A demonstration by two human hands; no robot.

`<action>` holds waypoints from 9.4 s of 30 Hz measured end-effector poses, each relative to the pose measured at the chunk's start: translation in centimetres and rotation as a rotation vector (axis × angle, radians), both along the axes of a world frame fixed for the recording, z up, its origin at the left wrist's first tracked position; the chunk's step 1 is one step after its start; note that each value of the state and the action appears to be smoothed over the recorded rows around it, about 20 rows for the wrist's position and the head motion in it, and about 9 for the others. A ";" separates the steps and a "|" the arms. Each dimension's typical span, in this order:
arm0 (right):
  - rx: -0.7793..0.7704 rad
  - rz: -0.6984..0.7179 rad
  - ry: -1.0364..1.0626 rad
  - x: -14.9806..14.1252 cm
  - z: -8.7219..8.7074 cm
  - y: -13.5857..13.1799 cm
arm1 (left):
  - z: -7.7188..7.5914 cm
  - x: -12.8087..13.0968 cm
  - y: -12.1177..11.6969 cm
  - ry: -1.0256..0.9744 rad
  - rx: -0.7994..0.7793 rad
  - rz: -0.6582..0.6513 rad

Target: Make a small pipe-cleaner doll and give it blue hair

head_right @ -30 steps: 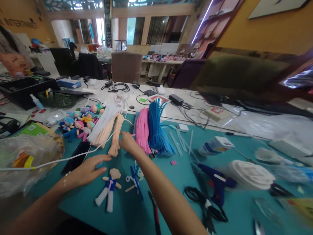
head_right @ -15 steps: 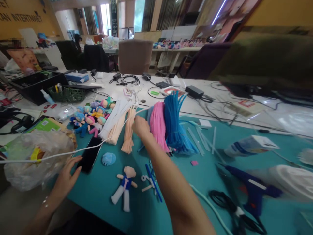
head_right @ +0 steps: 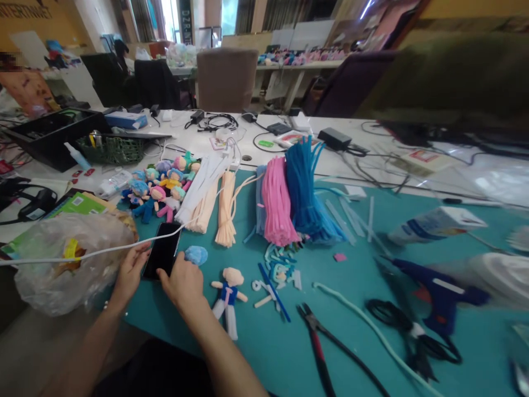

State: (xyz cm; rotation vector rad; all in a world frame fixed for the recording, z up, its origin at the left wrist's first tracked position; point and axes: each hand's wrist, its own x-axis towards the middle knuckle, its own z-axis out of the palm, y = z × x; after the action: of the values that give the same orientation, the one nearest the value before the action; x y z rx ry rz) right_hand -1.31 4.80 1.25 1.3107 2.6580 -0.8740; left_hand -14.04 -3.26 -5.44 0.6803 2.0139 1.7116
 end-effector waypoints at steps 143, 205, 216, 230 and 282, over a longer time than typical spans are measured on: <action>-1.123 -0.892 1.426 19.1 -1.9 0.1 | 4.5 14.8 5.5 0.718 -0.595 -0.642; -0.681 -0.164 1.059 18.8 0.3 3.0 | 6.7 14.4 3.9 -0.609 -0.308 -0.739; -0.750 -0.146 1.055 18.2 -0.3 3.0 | 7.3 14.6 4.3 -0.662 -0.345 -0.695; -0.414 -0.124 1.062 17.9 -1.3 2.7 | 7.6 14.7 4.2 -0.258 -0.341 -0.718; -0.256 0.061 0.979 16.1 0.8 2.2 | 7.3 12.8 3.9 -0.127 -0.239 -0.669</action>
State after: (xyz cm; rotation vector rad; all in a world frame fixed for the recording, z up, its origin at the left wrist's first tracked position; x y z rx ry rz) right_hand 14.76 6.99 2.04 0.8409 2.9695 -2.2059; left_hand -1.26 0.69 1.81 0.9889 1.6080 1.0750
